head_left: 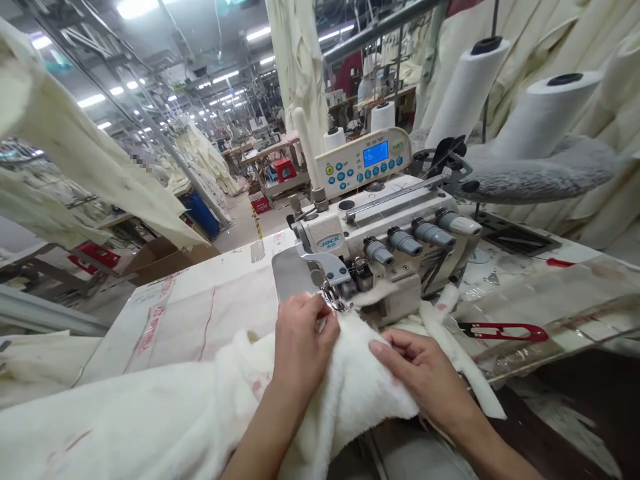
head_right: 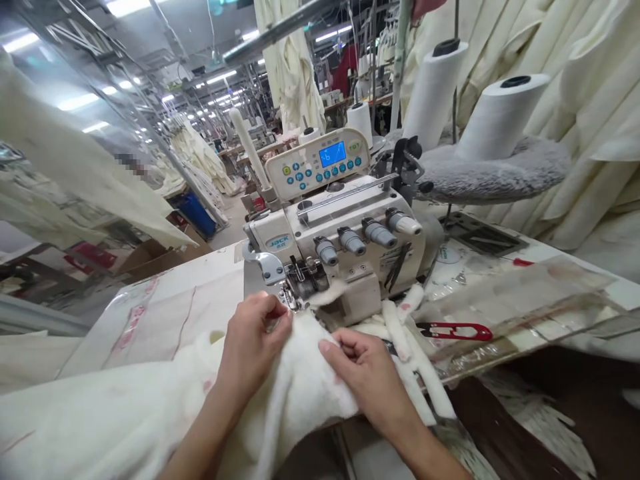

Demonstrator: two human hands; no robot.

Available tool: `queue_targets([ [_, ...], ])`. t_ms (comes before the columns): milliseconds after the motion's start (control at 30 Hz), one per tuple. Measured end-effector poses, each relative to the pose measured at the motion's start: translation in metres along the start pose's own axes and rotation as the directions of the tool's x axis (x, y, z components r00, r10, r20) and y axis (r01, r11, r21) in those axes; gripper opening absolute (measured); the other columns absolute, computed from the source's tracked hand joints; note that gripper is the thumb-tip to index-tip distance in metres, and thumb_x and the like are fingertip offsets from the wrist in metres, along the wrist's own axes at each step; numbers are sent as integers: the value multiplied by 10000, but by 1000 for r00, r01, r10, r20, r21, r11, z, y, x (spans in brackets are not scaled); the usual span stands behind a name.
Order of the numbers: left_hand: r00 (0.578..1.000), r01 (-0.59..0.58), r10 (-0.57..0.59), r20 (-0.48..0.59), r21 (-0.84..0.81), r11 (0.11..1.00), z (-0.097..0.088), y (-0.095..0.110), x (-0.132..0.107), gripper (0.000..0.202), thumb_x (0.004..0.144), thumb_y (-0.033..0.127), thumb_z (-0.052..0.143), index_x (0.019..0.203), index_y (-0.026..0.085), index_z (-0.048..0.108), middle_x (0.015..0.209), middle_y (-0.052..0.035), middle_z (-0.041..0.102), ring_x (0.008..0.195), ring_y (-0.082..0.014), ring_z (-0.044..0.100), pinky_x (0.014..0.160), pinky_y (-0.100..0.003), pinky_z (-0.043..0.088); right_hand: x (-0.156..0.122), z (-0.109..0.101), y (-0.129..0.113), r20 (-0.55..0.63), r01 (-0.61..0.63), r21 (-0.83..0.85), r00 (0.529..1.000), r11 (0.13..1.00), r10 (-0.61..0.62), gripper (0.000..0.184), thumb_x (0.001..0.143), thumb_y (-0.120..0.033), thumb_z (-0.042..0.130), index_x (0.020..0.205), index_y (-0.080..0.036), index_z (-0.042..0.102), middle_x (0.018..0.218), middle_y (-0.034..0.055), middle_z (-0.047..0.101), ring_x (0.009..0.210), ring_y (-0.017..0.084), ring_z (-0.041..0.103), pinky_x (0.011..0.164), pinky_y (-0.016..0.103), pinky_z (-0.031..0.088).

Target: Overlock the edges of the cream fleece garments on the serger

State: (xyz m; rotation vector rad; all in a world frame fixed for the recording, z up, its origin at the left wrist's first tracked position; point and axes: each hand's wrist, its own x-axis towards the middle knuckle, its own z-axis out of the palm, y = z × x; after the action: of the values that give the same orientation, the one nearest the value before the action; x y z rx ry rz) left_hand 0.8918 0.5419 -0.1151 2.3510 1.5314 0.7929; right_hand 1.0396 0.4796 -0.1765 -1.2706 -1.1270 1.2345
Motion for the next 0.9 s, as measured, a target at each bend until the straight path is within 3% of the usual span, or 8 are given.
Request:
queue_targets([
  [133, 1000, -8, 8, 3, 33, 999, 0, -5, 14, 135, 740, 131, 531, 627, 186, 482, 653, 18, 533, 681, -153, 468, 663, -287, 349, 3, 3, -7, -70, -21, 16, 997, 1000, 22, 388, 774, -452, 561, 554, -173, 403, 502, -60, 342, 466, 75, 281, 426, 204, 197],
  [233, 998, -51, 55, -25, 135, 989, -2, -3, 7, 107, 785, 162, 523, 681, 186, 516, 715, -5, 565, 735, -182, 489, 704, -330, 369, -3, 5, -5, -27, -34, 112, 999, 993, 37, 277, 754, -406, 598, 659, -162, 507, 584, -38, 457, 530, 94, 400, 474, 193, 299],
  [333, 969, -186, 212, -124, 197, 963, -3, 7, -27, 131, 826, 147, 494, 933, 185, 560, 944, -58, 593, 915, -224, 494, 809, -383, 375, -17, 3, 2, 147, -48, 186, 989, 981, 21, 182, 758, -335, 597, 811, -163, 573, 737, -5, 549, 700, 147, 505, 616, 226, 399],
  [433, 927, -352, 355, -121, 47, 935, 3, 17, -71, 274, 832, 122, 496, 1098, 186, 520, 1045, -72, 585, 991, -203, 492, 855, -348, 393, -30, 0, 7, 195, 27, 91, 980, 996, -45, 100, 771, -253, 549, 762, -160, 582, 751, -1, 540, 738, 158, 495, 673, 250, 402],
  [567, 902, -423, 419, -101, -20, 906, 16, 18, -102, 319, 813, 85, 531, 1119, 171, 531, 1046, -78, 596, 965, -192, 510, 840, -340, 411, -38, -1, 7, 161, 102, -8, 982, 995, -100, 67, 758, -206, 525, 714, -162, 550, 744, 2, 531, 731, 157, 490, 663, 252, 406],
  [733, 847, -500, 511, -144, 105, 859, 22, 14, -97, 360, 787, 39, 557, 1136, 118, 523, 914, -93, 618, 846, -190, 524, 738, -346, 427, -43, -3, 3, 142, 107, -23, 984, 994, -103, 109, 766, -262, 551, 725, -162, 568, 739, 10, 535, 698, 154, 487, 627, 253, 398],
  [900, 834, -489, 486, -261, 56, 870, 19, 22, -95, 217, 774, 22, 560, 961, 132, 568, 727, -48, 600, 684, -147, 515, 612, -303, 412, -46, -9, -2, 74, 87, -4, 993, 996, -87, 208, 788, -346, 571, 697, -164, 611, 693, -2, 514, 668, 138, 458, 622, 243, 371],
])
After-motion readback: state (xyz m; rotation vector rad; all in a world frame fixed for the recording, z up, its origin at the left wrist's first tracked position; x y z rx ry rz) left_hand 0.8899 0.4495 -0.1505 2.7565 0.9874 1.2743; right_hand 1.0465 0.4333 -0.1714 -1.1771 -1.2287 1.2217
